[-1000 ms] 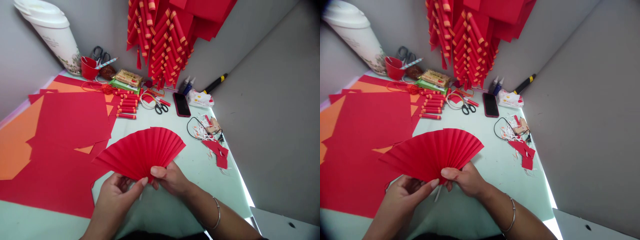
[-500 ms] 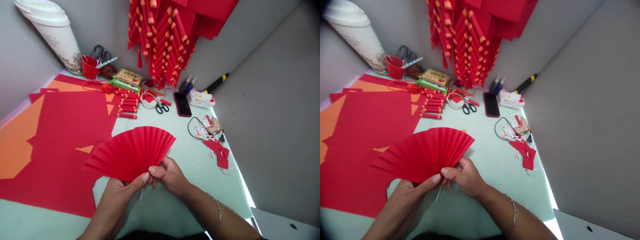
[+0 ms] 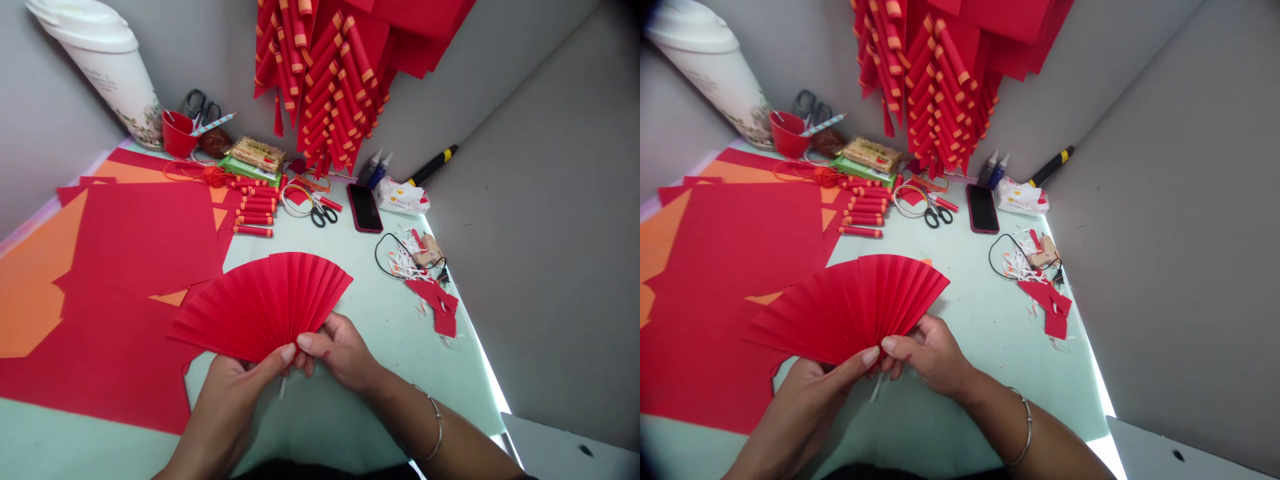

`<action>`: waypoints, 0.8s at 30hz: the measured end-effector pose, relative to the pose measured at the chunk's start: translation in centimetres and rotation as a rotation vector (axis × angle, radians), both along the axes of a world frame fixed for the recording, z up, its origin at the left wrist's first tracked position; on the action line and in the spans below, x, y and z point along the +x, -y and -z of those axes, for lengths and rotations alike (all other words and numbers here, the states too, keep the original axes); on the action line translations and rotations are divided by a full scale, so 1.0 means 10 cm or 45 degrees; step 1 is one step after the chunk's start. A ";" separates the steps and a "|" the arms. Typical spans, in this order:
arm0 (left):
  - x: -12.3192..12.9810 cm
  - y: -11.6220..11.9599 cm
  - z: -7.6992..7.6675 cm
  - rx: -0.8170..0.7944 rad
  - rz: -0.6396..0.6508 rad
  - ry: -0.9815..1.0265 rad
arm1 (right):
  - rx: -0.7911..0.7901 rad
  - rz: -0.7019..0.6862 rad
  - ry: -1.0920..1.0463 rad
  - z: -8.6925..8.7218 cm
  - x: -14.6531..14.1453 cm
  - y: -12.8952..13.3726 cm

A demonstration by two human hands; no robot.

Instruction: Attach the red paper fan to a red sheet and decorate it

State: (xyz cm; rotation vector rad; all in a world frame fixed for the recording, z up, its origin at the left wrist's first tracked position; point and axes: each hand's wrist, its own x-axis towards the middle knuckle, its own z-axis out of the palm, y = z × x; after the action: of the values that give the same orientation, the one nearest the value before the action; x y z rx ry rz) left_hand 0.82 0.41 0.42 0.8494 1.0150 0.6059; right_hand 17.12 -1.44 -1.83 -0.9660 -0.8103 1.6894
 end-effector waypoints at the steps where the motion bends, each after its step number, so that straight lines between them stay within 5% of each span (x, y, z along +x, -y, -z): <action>1: 0.00 0.00 0.00 -0.005 0.006 0.019 | 0.000 -0.001 -0.004 0.01 0.00 0.00; 15: 0.01 0.00 0.04 -0.062 -0.023 0.096 | 0.007 0.010 -0.069 0.02 -0.01 0.00; 24: -0.03 -0.02 0.00 0.085 0.036 -0.355 | 0.006 0.045 0.070 0.03 0.02 0.01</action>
State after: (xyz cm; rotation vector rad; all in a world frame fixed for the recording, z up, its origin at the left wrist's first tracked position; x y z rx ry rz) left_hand 0.55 0.57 0.41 1.0248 1.2377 0.5083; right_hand 17.31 -1.53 -2.18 -1.0217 -0.8283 1.6359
